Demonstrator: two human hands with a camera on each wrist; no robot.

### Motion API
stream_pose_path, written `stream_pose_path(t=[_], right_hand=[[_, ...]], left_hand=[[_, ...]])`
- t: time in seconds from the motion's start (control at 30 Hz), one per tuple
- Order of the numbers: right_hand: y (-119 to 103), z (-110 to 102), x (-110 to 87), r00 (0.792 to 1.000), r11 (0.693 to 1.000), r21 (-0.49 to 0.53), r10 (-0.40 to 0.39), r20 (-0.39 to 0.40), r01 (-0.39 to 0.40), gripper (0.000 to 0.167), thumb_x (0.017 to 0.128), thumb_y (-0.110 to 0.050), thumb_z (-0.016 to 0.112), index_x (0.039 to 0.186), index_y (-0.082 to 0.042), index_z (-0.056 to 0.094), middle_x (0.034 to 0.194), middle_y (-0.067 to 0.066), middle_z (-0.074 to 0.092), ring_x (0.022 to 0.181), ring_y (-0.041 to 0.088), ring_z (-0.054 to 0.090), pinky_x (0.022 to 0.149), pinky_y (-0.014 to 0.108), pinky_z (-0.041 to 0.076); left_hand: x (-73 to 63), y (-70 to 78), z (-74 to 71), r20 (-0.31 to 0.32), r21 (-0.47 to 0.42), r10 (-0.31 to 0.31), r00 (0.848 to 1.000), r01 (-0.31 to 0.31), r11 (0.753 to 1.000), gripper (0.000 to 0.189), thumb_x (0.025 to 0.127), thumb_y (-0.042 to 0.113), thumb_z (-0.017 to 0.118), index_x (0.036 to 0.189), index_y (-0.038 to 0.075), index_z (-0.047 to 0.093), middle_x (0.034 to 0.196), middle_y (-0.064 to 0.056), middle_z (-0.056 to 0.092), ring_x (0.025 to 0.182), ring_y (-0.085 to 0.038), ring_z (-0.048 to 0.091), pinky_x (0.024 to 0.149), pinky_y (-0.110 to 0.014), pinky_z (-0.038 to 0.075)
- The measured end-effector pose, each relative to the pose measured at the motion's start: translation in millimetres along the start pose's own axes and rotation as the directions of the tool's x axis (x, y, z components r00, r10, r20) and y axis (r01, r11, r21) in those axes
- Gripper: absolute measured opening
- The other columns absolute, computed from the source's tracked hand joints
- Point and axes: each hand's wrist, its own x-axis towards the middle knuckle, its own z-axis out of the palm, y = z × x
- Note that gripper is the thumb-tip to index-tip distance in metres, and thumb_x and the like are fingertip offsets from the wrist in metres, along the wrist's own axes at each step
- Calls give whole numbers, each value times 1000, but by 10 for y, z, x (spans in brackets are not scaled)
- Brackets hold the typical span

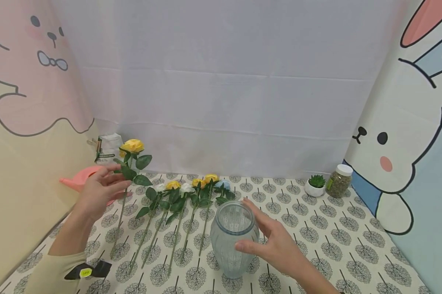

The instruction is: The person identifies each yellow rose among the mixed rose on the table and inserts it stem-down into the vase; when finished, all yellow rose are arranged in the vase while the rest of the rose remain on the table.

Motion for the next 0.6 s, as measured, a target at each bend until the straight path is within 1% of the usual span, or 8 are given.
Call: stream_pose_path(t=[0.1,0.17,0.23,0.3,0.37,0.43,0.53,0.6], right_hand=[[-2,0,-1,1000,1000,12,0,5,-1,89,86,-4,77,157,-30,31,156,9,39,138,31,41,106,32,36],[-5,0,-2,1000,1000,23,0,8,0,88,86,-3,76,157,-31,32,157,9,38,138,31,41,106,29,36],[-8,2,-5,1000,1000,30,3,12,-3,88,87,-4,76,157,-30,32,157,9,37,139,31,40,106,27,35],[-10,4,-10,1000,999,31,11,14,-11,87,87,-4,76,158,-28,31,158,7,37,139,30,40,107,31,36],[-10,5,-12,1000,999,32,15,17,-15,87,87,-4,76,158,-26,31,158,7,36,139,30,40,107,37,37],[-8,5,-10,1000,1000,26,15,19,-16,87,88,-4,76,158,-26,30,158,8,35,138,30,42,107,39,38],[-6,3,-2,1000,1000,11,11,18,-11,87,88,-5,75,158,-30,30,158,9,35,137,30,44,107,37,39],[-6,2,4,1000,1000,0,10,18,-10,88,88,-5,76,158,-33,30,158,9,35,136,30,45,107,37,40]], left_hand=[[-39,27,55,-7,4,12,1000,-12,1000,44,91,-3,70,132,7,55,103,1,63,91,-10,68,77,-36,61],[-66,47,87,-9,6,13,1000,-13,1000,53,91,-3,70,140,1,51,107,2,63,94,-10,68,77,-34,60],[-96,72,120,-1,15,23,1000,-23,1000,57,92,-2,70,144,-4,47,109,1,63,96,-10,68,78,-34,60],[-127,100,152,8,-4,39,999,-39,999,51,93,-2,69,139,-6,50,107,-1,63,95,-11,69,79,-35,60],[-161,130,189,18,-33,70,997,-69,997,38,94,-1,67,131,-5,58,105,-2,63,95,-12,69,79,-38,60],[-192,162,227,24,-74,106,994,-104,992,25,96,0,65,121,-1,65,103,-4,62,94,-14,70,79,-39,60],[-227,208,287,20,-111,153,988,-150,982,19,97,-1,64,112,4,72,101,-4,63,93,-15,71,80,-39,59],[-239,230,320,12,-116,168,986,-166,979,18,95,-3,65,108,6,74,98,-3,66,89,-15,72,81,-36,59]])
